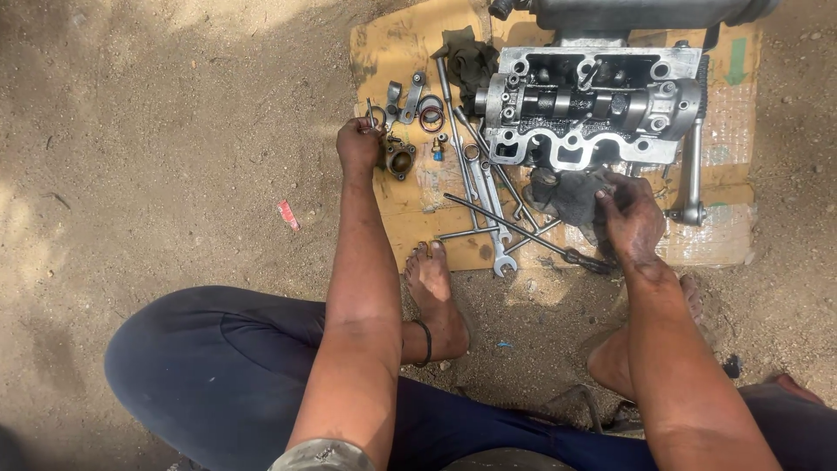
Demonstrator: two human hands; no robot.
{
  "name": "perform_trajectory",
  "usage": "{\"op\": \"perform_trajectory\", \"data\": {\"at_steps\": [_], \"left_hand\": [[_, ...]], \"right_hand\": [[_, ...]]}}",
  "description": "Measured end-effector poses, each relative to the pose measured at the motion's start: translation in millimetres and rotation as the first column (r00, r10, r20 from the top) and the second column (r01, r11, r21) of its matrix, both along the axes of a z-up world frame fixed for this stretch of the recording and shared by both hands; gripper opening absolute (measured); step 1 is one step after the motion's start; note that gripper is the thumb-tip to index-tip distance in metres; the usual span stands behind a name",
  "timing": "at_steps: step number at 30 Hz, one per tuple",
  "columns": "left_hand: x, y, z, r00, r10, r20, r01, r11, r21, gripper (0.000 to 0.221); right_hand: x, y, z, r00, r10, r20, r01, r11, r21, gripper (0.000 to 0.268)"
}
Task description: The recorder is repairing an engine cylinder head by inspecting and assembling components like bolts and washers.
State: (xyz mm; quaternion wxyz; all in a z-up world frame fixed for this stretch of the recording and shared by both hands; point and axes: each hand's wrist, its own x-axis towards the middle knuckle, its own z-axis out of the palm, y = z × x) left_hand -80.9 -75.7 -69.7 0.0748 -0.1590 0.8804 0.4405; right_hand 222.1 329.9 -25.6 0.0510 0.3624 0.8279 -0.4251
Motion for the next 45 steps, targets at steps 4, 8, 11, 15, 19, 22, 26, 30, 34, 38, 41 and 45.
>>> {"op": "perform_trajectory", "data": {"at_steps": [4, 8, 11, 15, 19, 22, 26, 30, 34, 38, 41, 45], "left_hand": [[-3.0, 2.9, 3.4, 0.974, 0.099, -0.206, -0.101, 0.995, 0.000, 0.015], [11.8, 32.9, 28.6, 0.942, 0.154, -0.297, -0.132, 0.987, 0.092, 0.016], [27.9, 57.9, 34.2, 0.957, -0.125, -0.263, 0.146, 0.987, 0.064, 0.014], [39.4, 88.8, 20.5, 0.885, -0.410, -0.220, 0.331, 0.887, -0.323, 0.008], [52.4, 122.0, 97.8, 0.847, -0.518, 0.119, 0.477, 0.641, -0.601, 0.026], [55.0, 117.6, 65.1, 0.820, -0.551, 0.154, 0.489, 0.535, -0.689, 0.023], [63.2, 112.7, 30.9, 0.859, -0.501, 0.108, 0.411, 0.548, -0.728, 0.020], [57.3, 119.1, 66.5, 0.844, -0.513, 0.154, 0.467, 0.564, -0.681, 0.025], [62.1, 118.1, 98.3, 0.905, -0.382, 0.188, 0.425, 0.780, -0.459, 0.038], [61.0, 104.3, 37.1, 0.980, -0.128, -0.154, 0.141, 0.987, 0.079, 0.026], [60.8, 108.6, 31.7, 0.933, 0.170, -0.316, 0.100, 0.724, 0.683, 0.013], [86.8, 122.6, 84.6, 0.974, 0.219, 0.054, -0.125, 0.325, 0.937, 0.007]], "right_hand": [[-8.0, -6.3, 32.7, 0.991, 0.129, 0.024, -0.130, 0.989, 0.067, 0.056], [-2.0, -6.6, 30.9, 0.985, 0.172, 0.031, -0.173, 0.984, 0.037, 0.060], [8.0, -3.5, 10.5, 0.991, 0.123, -0.057, -0.128, 0.988, -0.084, 0.052], [15.9, 0.3, 3.5, 0.992, 0.054, -0.116, -0.077, 0.975, -0.207, 0.049], [13.5, 1.9, 9.5, 0.995, 0.037, -0.094, -0.060, 0.967, -0.247, 0.048], [14.4, 4.2, 5.7, 0.999, 0.002, -0.033, -0.012, 0.954, -0.300, 0.050], [26.5, 16.2, -43.3, 0.962, 0.128, -0.242, -0.170, 0.972, -0.160, 0.044], [31.8, 24.8, -64.6, 0.926, 0.174, -0.334, -0.205, 0.977, -0.062, 0.033], [39.1, 32.9, -71.5, 0.886, -0.101, -0.453, -0.076, 0.931, -0.356, 0.027], [41.5, 48.7, -76.1, 0.808, -0.418, -0.416, 0.203, 0.860, -0.468, 0.016], [42.2, 46.8, -49.8, 0.739, -0.556, -0.381, 0.295, 0.775, -0.559, 0.013], [29.9, 27.2, -21.7, 0.801, -0.454, -0.391, 0.263, 0.853, -0.451, 0.012]]}}
